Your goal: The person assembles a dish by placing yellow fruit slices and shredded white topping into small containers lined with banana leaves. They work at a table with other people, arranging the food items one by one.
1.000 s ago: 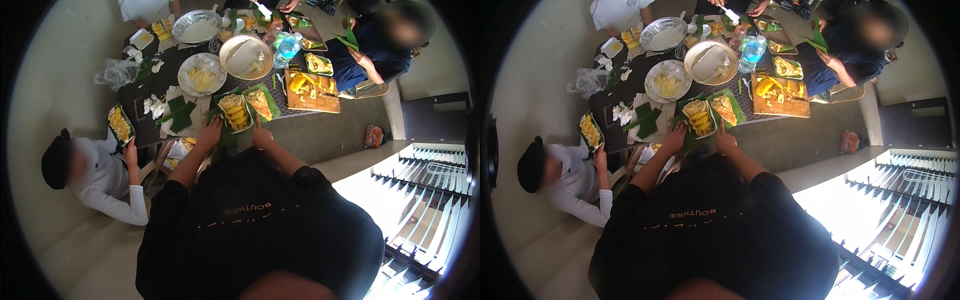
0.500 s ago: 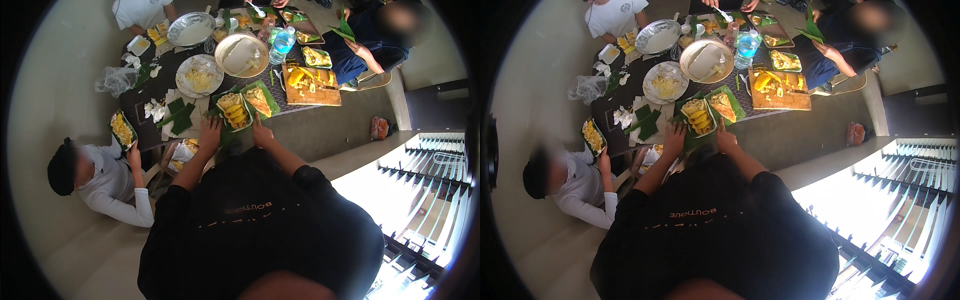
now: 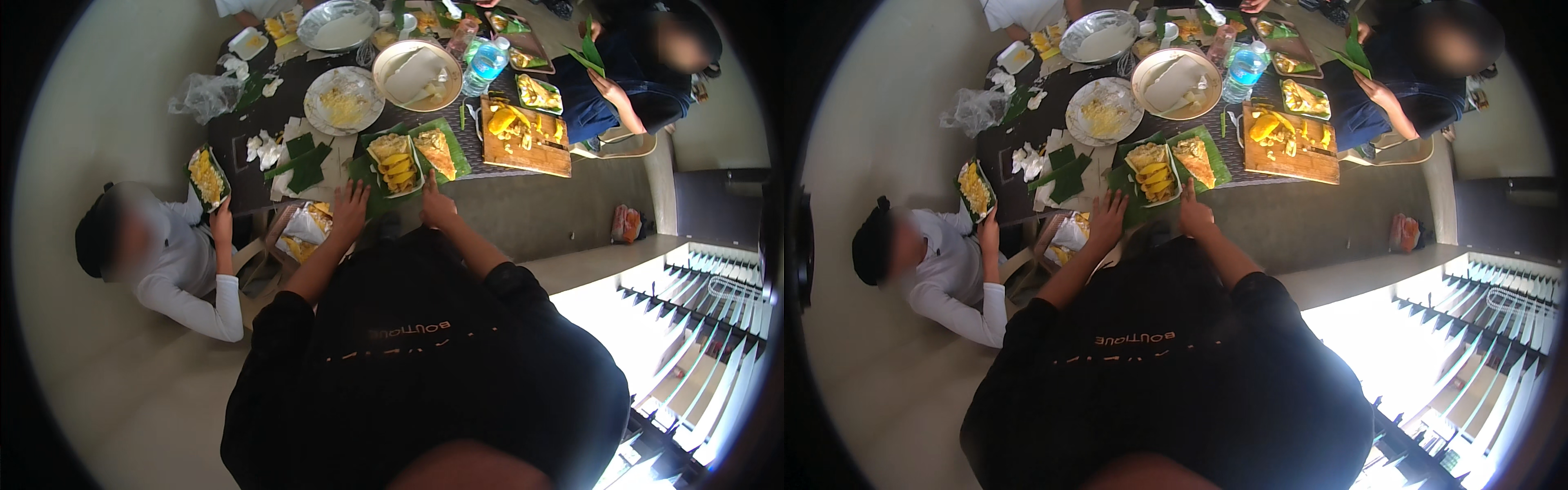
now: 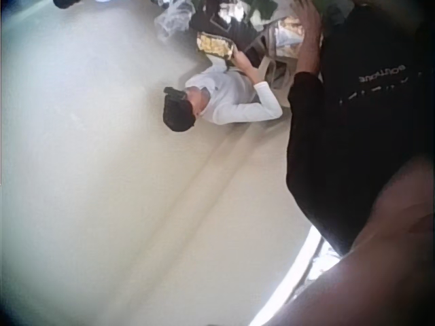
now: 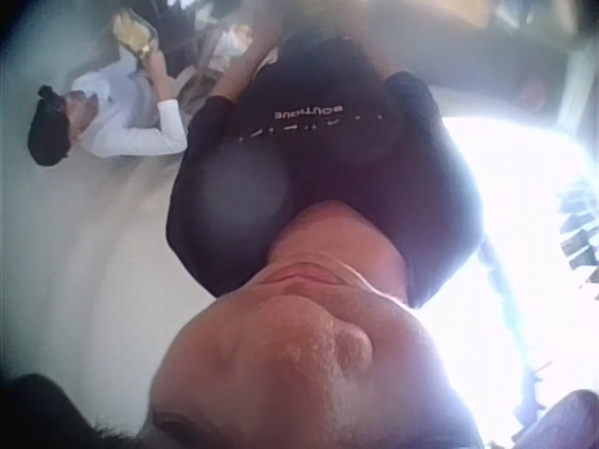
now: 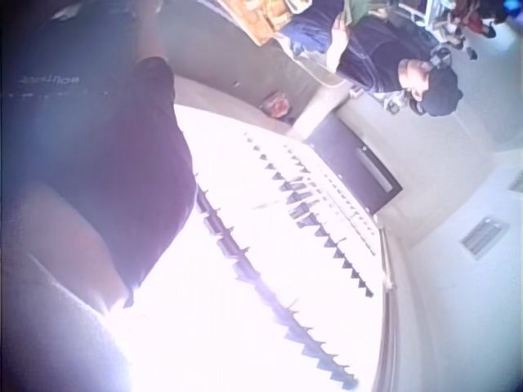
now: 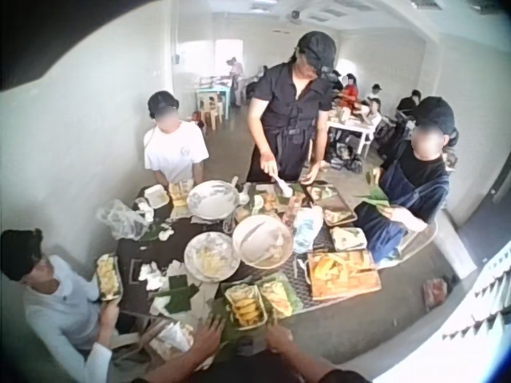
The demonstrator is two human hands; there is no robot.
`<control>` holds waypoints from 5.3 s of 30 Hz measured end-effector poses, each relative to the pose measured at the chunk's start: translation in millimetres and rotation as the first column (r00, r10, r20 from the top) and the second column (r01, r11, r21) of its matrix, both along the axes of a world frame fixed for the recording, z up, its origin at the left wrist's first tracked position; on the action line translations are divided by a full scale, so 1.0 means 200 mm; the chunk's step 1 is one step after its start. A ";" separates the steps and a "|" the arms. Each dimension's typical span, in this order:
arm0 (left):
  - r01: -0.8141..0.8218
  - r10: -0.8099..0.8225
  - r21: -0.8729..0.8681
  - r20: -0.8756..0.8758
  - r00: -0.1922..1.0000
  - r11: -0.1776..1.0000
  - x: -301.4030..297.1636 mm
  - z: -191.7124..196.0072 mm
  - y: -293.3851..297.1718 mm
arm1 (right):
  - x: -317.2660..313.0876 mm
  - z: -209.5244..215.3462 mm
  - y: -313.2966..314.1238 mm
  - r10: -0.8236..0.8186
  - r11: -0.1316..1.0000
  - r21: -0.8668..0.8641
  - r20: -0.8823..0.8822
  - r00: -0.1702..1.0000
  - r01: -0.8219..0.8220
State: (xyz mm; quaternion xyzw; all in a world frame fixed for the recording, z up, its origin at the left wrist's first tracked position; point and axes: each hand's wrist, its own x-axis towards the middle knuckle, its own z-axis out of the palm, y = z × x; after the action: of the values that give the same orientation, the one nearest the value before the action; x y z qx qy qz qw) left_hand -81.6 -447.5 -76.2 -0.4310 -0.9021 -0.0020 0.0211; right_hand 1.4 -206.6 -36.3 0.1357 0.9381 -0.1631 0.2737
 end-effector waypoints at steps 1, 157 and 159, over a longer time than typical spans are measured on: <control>-0.004 0.004 0.011 -0.002 1.000 1.000 -0.01 -0.01 0.01 | -0.01 0.02 0.01 0.004 1.000 0.003 0.006 1.000 -0.004; 0.123 0.063 -0.572 0.294 0.954 0.811 -0.21 0.21 0.22 | -0.05 -0.37 0.19 0.179 0.983 0.068 -0.524 0.833 -0.168; 0.085 0.121 -0.580 0.308 0.944 0.810 -0.18 0.25 0.22 | -0.07 -0.36 0.18 0.006 0.994 -0.099 -0.447 0.895 -0.056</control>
State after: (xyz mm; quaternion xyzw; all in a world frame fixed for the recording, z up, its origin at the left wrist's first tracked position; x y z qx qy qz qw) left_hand -116.9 -403.2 -27.0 -0.4011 -0.8532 0.2037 -0.2639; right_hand -13.4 -169.8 -108.4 0.0648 0.9675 -0.2365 0.0612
